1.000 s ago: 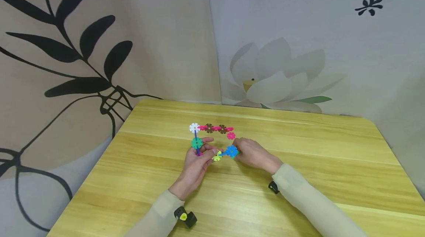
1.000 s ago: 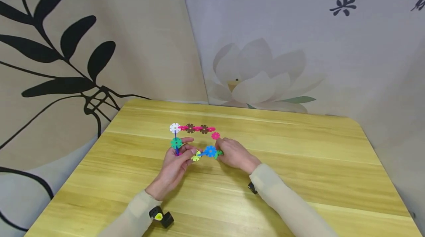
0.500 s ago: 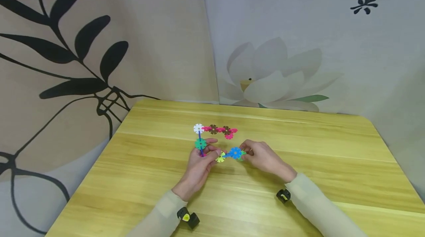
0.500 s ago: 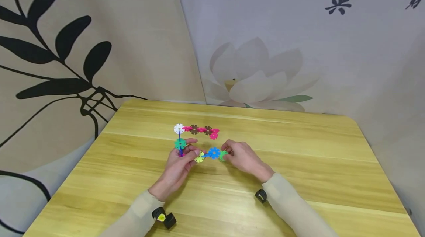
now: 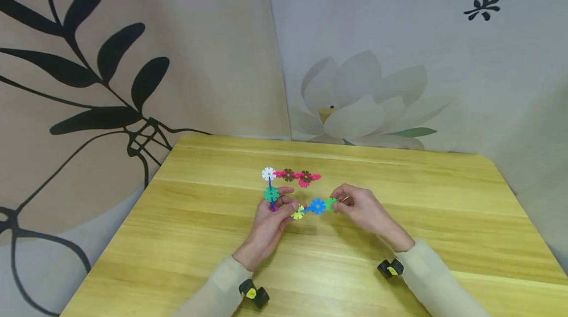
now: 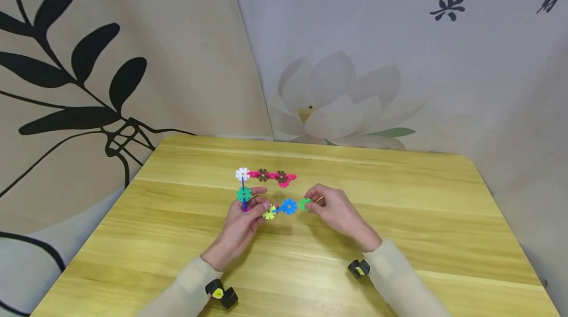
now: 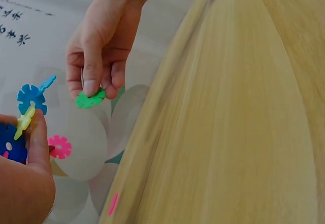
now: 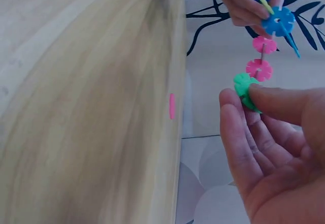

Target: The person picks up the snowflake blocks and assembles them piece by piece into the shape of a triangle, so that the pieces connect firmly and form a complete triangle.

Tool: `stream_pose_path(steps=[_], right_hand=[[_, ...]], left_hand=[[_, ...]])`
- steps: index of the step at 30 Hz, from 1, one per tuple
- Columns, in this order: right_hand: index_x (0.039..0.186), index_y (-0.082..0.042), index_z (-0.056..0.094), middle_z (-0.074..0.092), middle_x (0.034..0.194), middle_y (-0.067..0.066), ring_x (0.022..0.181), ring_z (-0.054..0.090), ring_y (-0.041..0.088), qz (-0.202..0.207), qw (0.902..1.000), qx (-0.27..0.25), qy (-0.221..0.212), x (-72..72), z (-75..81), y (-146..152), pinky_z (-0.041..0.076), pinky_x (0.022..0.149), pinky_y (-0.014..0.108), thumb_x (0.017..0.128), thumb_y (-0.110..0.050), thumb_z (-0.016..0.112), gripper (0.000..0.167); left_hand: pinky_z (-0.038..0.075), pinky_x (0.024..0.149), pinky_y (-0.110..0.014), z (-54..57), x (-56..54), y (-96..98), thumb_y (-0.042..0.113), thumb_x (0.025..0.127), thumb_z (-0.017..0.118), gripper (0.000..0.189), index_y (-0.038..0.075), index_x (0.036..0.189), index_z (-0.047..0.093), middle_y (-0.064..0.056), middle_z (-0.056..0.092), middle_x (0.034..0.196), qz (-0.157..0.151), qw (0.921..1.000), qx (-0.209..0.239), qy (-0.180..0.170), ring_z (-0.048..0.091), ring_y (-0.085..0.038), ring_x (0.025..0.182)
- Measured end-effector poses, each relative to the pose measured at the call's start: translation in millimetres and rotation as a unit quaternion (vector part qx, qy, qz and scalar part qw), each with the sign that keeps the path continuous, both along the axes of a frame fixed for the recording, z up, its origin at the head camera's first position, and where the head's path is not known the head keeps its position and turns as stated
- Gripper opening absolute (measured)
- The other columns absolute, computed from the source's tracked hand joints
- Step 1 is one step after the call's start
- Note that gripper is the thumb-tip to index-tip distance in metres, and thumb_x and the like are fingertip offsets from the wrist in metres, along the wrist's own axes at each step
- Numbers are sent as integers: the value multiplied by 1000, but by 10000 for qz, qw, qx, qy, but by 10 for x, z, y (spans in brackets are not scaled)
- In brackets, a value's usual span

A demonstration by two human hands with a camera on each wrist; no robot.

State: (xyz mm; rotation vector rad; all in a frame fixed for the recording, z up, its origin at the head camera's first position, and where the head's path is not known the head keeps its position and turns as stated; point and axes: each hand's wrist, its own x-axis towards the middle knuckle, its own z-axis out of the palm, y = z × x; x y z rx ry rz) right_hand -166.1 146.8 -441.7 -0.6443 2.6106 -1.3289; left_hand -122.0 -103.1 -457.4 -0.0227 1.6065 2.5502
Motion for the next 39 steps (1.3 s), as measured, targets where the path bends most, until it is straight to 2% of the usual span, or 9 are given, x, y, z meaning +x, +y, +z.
stream_pose_path(steps=[3, 11, 17, 24, 29, 35, 39], right_hand=[[110, -8, 69, 73, 95, -1, 89, 71, 18, -106, 9999, -121, -54, 30, 21, 31, 61, 79, 34, 97, -10, 72, 13], [108, -8, 68, 72, 93, 1, 91, 70, 34, -240, 9979, -574, -175, 85, 94, 92, 58, 76, 30, 97, -11, 73, 12], [107, -6, 68, 72, 94, 3, 92, 70, 37, -350, 9959, -779, -303, 131, 141, 111, 58, 76, 28, 96, -12, 74, 14], [107, -7, 67, 72, 99, 5, 94, 70, 36, -401, 9945, -893, -371, 219, 203, 125, 60, 78, 34, 97, -18, 74, 16], [106, -7, 68, 72, 99, 5, 90, 69, 30, -319, 9941, -1006, -269, 259, 217, 111, 60, 76, 34, 97, -17, 74, 15], [107, -9, 69, 72, 100, 4, 86, 67, 20, -272, 9927, -1146, -247, 279, 226, 97, 59, 75, 34, 98, -16, 73, 12], [107, -9, 70, 73, 102, 5, 88, 69, 19, -212, 9916, -1266, -183, 281, 223, 90, 59, 77, 30, 99, -15, 72, 11]], left_hand=[[50, 67, -17, -3, 10, 14, -4, 92, 68, 45, -2, 134, 52, -4, 59, 102, -13, 10000, 46, -68, 62, -12, 86], [50, 66, -18, 5, 17, 53, -4, 94, 66, 45, -3, 136, 50, -4, 59, 102, -49, 9996, 262, -132, 64, -14, 88], [52, 67, -18, 25, 29, 72, -5, 94, 66, 46, -4, 136, 49, -5, 59, 101, -90, 9987, 448, -207, 70, -18, 94], [55, 74, -20, 41, 40, 87, -7, 94, 64, 43, -2, 134, 49, -5, 60, 103, -168, 9977, 600, -275, 71, -22, 100], [57, 77, -21, 50, 49, 92, -6, 95, 63, 41, -2, 133, 48, -5, 59, 103, -226, 9973, 629, -311, 71, -24, 103], [55, 74, -19, 64, 57, 109, -5, 96, 63, 42, 0, 134, 48, -4, 57, 102, -166, 9963, 723, -435, 67, -16, 93], [54, 71, -18, 68, 59, 116, -5, 96, 62, 41, 1, 134, 48, -4, 57, 102, -173, 9962, 728, -444, 63, -14, 89]])
